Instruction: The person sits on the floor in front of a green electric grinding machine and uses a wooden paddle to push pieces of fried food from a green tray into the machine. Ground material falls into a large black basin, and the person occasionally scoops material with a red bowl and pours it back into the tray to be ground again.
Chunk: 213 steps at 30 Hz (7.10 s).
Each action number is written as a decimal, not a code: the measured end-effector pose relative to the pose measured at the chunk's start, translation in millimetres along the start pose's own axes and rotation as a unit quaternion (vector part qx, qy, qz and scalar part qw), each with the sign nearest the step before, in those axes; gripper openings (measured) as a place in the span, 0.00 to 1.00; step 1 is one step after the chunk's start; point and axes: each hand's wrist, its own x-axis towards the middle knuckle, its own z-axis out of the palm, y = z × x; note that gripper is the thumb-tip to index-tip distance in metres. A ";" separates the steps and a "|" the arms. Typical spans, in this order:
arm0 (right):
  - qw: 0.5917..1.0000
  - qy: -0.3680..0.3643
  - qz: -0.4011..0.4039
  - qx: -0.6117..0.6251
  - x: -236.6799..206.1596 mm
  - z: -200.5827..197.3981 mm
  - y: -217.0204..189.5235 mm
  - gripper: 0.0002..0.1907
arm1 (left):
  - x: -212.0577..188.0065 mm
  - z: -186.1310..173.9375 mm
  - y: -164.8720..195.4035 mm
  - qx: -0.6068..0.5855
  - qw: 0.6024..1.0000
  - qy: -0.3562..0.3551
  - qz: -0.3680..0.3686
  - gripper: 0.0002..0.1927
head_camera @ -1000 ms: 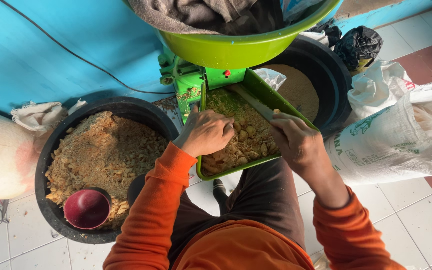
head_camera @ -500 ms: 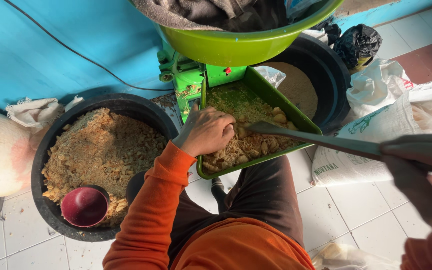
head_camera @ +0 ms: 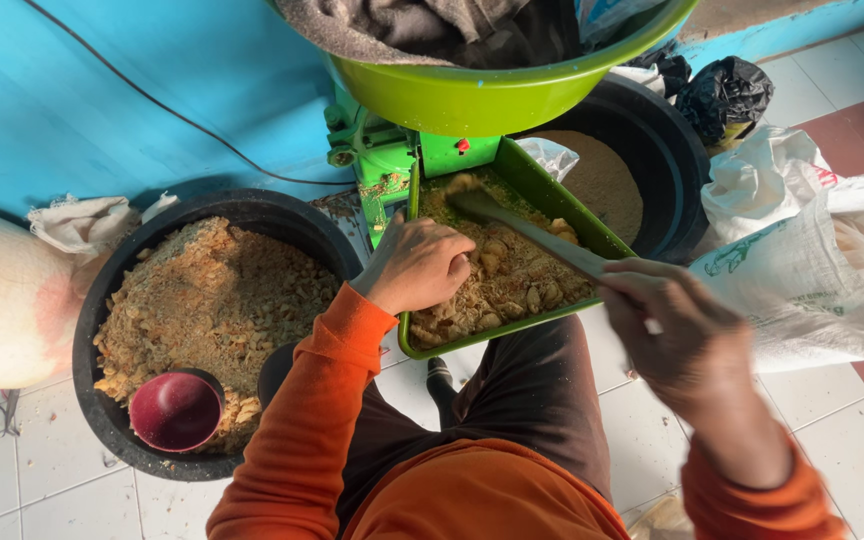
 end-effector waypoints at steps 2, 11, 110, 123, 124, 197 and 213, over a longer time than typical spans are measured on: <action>0.999 0.017 -0.027 -0.034 -3.3 23.1 5.7 0.08 | -0.1 -0.7 0.0 0.018 0.999 -0.042 -0.022 0.08; 0.999 0.011 -0.048 0.009 14.1 69.8 18.3 0.08 | -2.6 -0.3 -1.8 -0.026 0.998 0.038 0.032 0.07; 0.996 0.020 0.043 -0.075 -19.4 -51.1 23.8 0.08 | 56.1 31.0 -19.8 -0.117 0.984 0.133 0.011 0.03; 0.999 0.005 -0.021 -0.046 -11.7 25.1 25.2 0.09 | 5.0 20.0 -10.6 0.002 0.995 0.097 -0.036 0.09; 0.999 0.007 -0.024 -0.040 -5.5 34.5 23.6 0.09 | 2.9 16.9 -7.6 0.027 0.997 0.068 -0.038 0.06; 0.994 -0.080 -0.049 -0.057 -12.8 -61.0 23.2 0.13 | -61.4 -24.9 32.3 0.078 0.993 0.081 -0.034 0.17; 0.997 0.011 -0.055 -0.056 2.8 13.9 -40.7 0.12 | -42.8 -16.4 9.4 0.107 0.993 0.014 -0.038 0.24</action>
